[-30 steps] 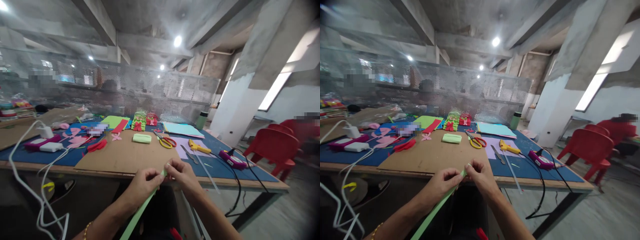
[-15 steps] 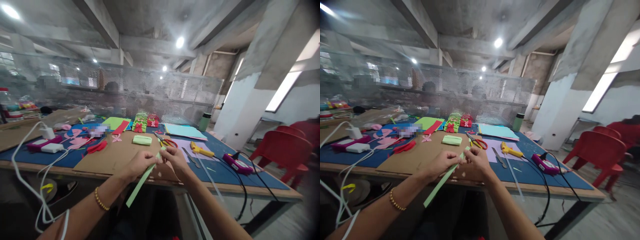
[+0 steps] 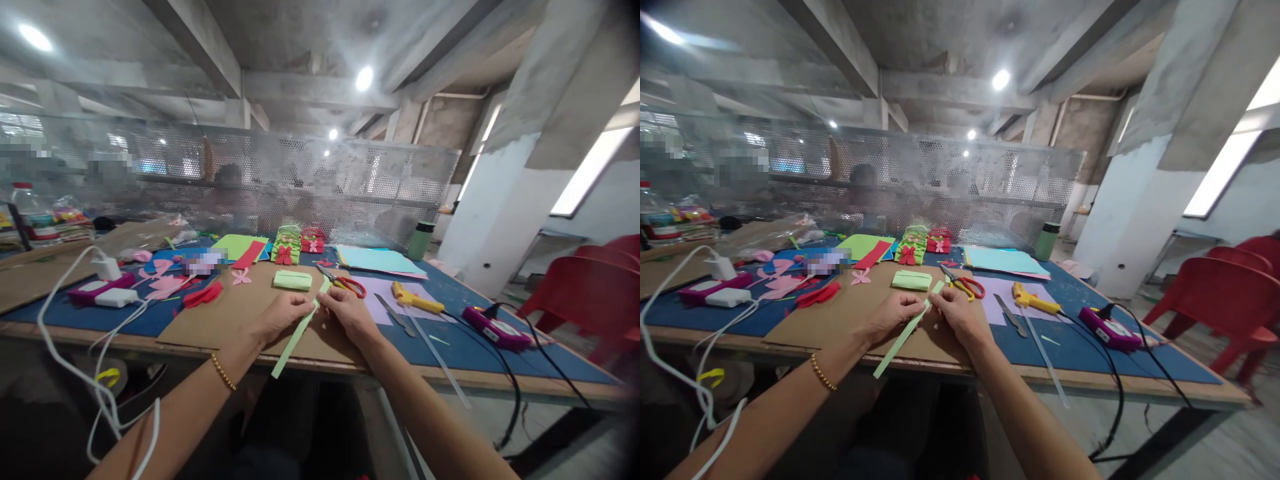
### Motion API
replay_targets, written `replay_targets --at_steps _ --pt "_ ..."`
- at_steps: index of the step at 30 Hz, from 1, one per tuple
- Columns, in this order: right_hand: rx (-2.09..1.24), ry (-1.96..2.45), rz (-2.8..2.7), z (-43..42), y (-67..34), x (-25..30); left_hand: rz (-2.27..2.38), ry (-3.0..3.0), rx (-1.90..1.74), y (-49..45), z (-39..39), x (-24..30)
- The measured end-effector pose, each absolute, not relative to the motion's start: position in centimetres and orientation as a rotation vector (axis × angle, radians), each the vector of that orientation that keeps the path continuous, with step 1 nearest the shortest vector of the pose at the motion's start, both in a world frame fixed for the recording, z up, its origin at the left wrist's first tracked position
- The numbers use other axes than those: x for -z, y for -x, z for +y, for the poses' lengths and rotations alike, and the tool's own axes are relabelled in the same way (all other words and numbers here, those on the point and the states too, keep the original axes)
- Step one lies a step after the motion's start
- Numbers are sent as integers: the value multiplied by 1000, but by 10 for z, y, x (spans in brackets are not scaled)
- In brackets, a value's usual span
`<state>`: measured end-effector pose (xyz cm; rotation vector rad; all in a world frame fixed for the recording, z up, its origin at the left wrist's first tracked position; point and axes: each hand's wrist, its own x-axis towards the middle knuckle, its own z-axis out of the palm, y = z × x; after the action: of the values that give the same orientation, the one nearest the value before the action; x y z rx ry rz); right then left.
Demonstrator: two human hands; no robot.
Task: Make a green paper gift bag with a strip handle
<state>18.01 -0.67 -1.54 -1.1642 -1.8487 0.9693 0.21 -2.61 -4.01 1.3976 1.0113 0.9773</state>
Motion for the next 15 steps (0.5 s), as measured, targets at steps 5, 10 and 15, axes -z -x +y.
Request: replay_targets --at_steps 5,10,15 --pt "-932 1206 -1891 -14 -177 10 1032 -1428 -1019 -2 -23 41" --pt "-926 1227 -1901 -13 -175 9 1027 -1469 -1038 -2 -23 43" --pt "-917 1202 -1899 -12 -177 10 1008 -1485 -1033 -2 -26 44"
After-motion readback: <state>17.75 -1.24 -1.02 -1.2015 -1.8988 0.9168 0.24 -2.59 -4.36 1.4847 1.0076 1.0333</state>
